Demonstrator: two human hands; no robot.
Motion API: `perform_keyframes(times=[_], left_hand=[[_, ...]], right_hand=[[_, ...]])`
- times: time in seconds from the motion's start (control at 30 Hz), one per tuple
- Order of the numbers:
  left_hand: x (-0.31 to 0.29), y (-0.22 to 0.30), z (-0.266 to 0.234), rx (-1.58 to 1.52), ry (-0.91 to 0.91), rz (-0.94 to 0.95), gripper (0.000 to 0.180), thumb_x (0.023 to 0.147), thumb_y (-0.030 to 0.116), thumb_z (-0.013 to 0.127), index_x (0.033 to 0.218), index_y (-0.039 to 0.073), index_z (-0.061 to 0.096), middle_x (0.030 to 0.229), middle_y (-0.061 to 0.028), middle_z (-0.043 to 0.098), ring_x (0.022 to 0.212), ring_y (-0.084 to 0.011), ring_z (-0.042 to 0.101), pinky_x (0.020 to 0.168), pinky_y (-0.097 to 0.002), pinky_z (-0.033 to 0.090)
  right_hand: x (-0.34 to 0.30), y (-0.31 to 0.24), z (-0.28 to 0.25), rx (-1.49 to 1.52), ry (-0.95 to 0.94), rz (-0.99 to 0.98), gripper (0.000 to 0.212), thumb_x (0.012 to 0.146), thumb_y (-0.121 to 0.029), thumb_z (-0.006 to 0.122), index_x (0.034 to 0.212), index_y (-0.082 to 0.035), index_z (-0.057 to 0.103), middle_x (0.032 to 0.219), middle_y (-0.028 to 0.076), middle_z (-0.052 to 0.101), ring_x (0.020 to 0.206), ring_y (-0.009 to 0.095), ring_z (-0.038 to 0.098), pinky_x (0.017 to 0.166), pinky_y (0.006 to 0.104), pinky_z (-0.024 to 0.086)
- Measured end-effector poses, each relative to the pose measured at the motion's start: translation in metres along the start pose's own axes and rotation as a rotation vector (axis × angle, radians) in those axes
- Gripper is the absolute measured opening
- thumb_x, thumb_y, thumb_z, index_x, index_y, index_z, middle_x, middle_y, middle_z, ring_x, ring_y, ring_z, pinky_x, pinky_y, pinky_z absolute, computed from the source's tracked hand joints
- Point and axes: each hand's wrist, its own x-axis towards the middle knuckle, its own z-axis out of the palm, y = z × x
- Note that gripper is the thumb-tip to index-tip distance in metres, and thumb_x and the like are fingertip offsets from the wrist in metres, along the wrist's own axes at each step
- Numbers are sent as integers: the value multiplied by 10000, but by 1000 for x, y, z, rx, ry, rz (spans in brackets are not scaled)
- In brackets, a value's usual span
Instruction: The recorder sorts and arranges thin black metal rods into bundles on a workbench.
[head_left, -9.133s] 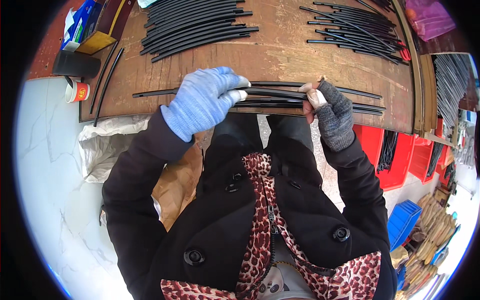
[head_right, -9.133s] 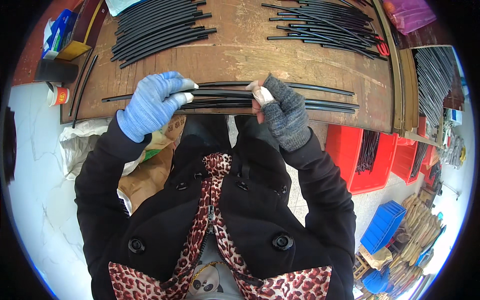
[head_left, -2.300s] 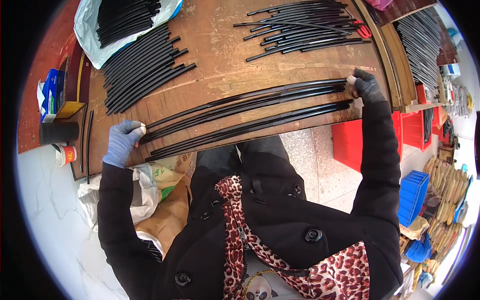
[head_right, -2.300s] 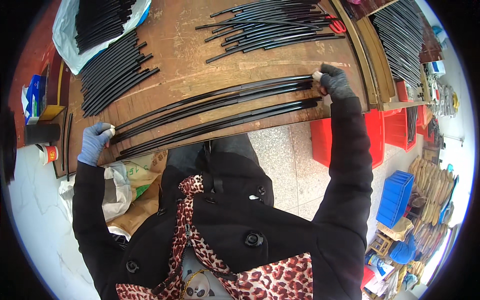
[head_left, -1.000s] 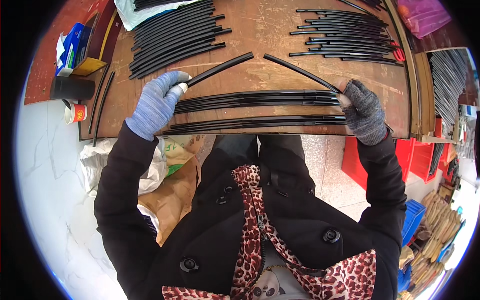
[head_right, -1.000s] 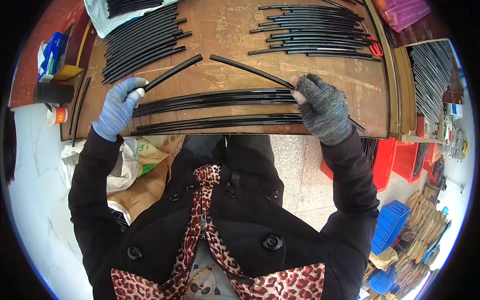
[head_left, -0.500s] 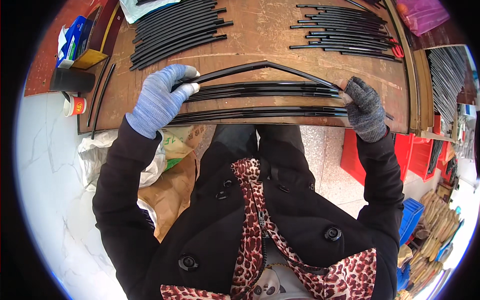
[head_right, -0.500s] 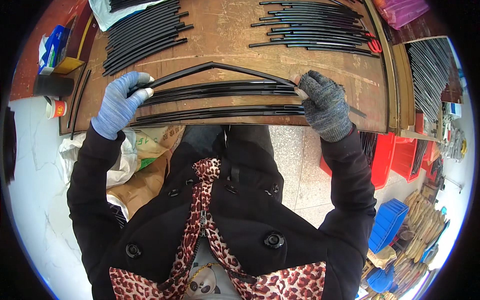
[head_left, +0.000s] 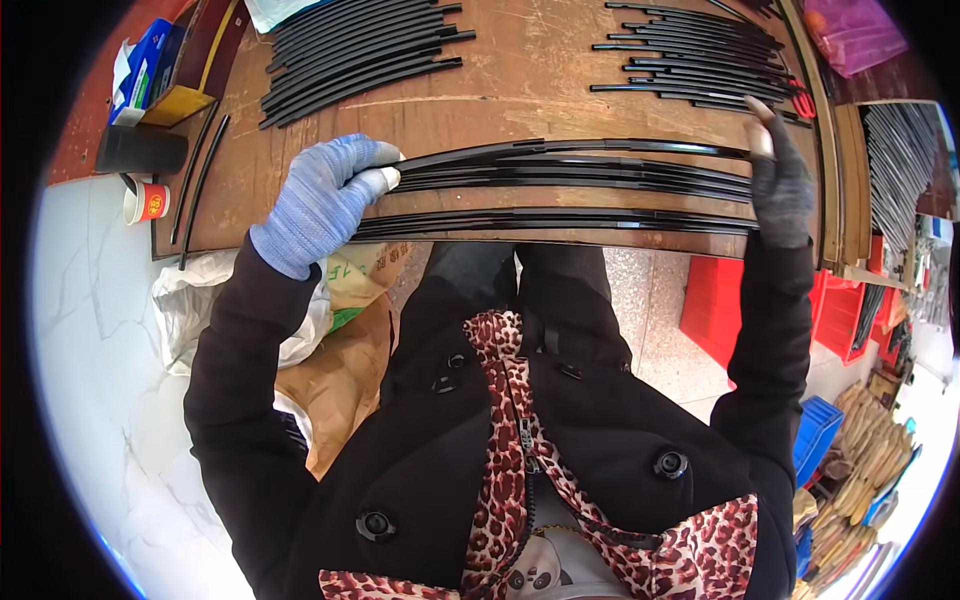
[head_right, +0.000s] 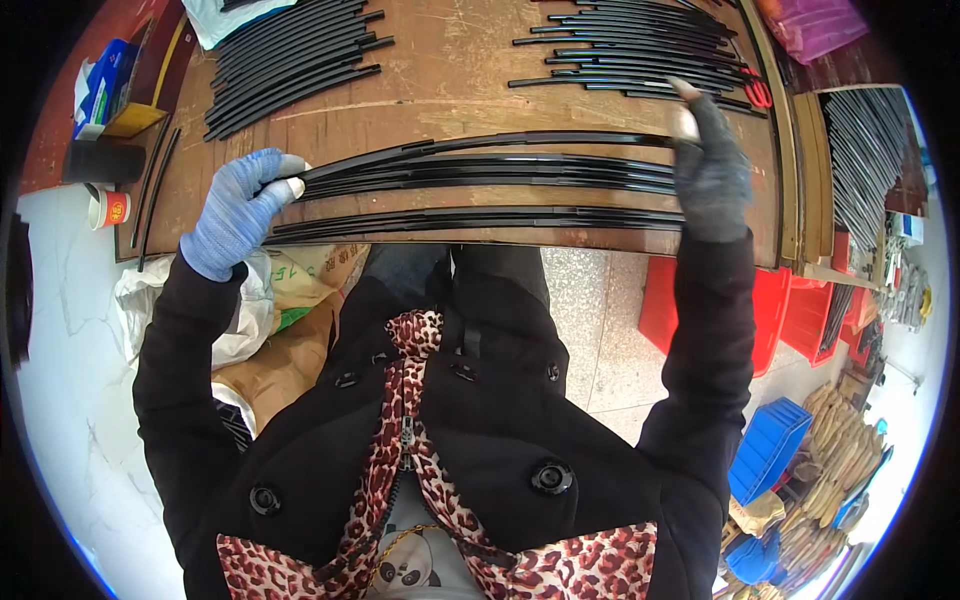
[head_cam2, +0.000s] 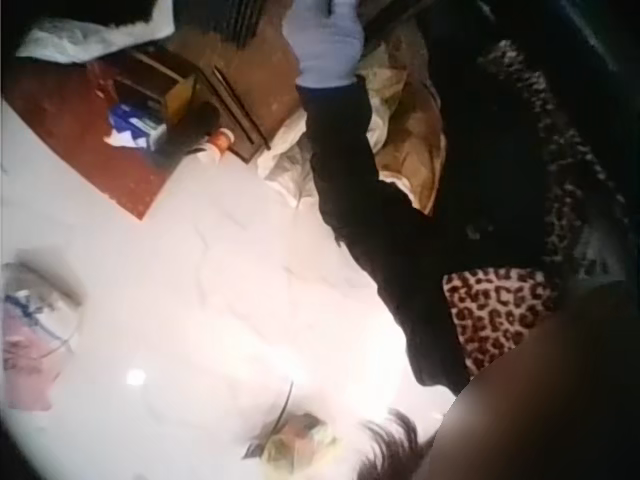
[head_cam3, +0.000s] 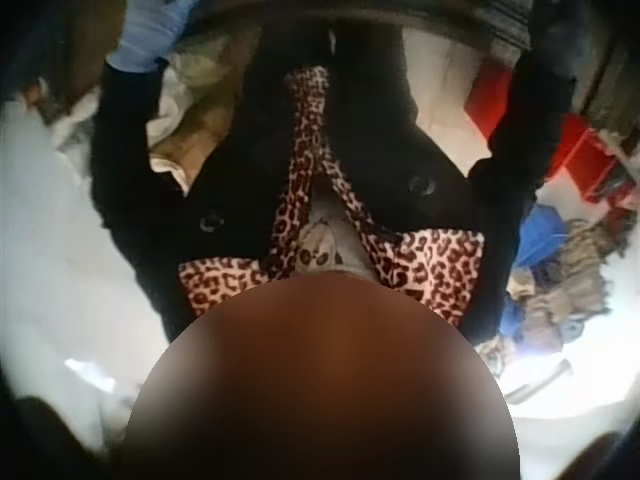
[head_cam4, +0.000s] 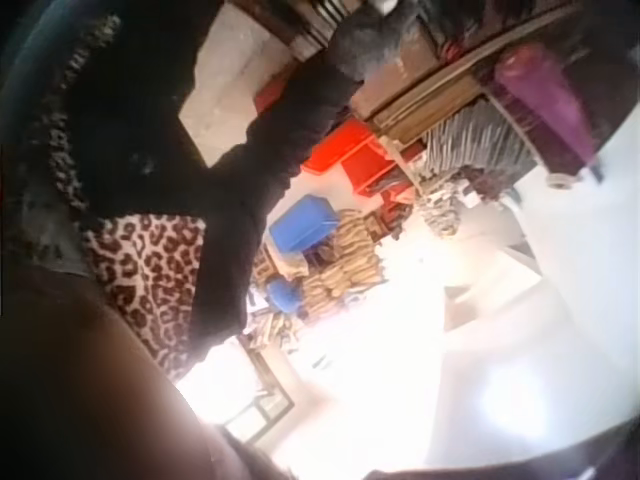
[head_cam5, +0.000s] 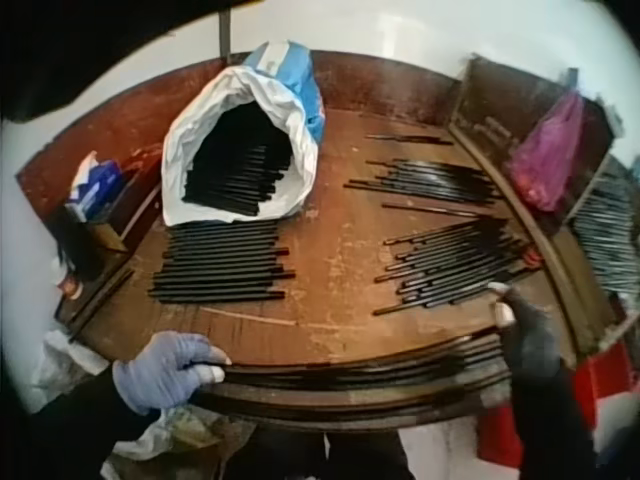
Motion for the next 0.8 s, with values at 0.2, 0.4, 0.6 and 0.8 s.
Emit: perform_keyframes(times=[0.2, 0.4, 0.6, 0.8], left_hand=[[3, -2, 4, 56, -15, 75, 192, 719, 49, 629, 904, 2, 652, 798, -90, 627, 639, -203, 582, 625, -263, 475], [9, 15, 23, 337, 32, 288, 193, 725, 85, 636, 907, 27, 662, 832, -79, 629, 642, -200, 584, 636, -269, 477], [16, 21, 37, 260, 57, 356, 179, 720, 11, 621, 896, -6, 651, 827, -70, 610, 624, -175, 551, 616, -249, 450], [5, -14, 2, 253, 42, 169, 163, 731, 114, 642, 871, 33, 669, 811, -61, 636, 634, -206, 591, 632, -279, 475]], right_hand=[[-36, 0, -2, 306, -171, 464, 252, 882, -90, 501, 1114, -3, 549, 734, 55, 583, 571, 84, 499, 500, 197, 419], [-45, -50, 55, 416, -326, 474, 275, 791, -21, 609, 1060, 13, 564, 734, 68, 610, 466, 89, 493, 418, 187, 414], [-39, -81, 85, 815, -265, 552, 233, 797, -31, 592, 1023, 23, 583, 688, 77, 606, 471, 99, 505, 440, 193, 432], [-35, -30, 45, 865, -118, 518, 176, 836, -70, 508, 975, 16, 575, 638, 74, 565, 473, 109, 462, 438, 193, 379]])
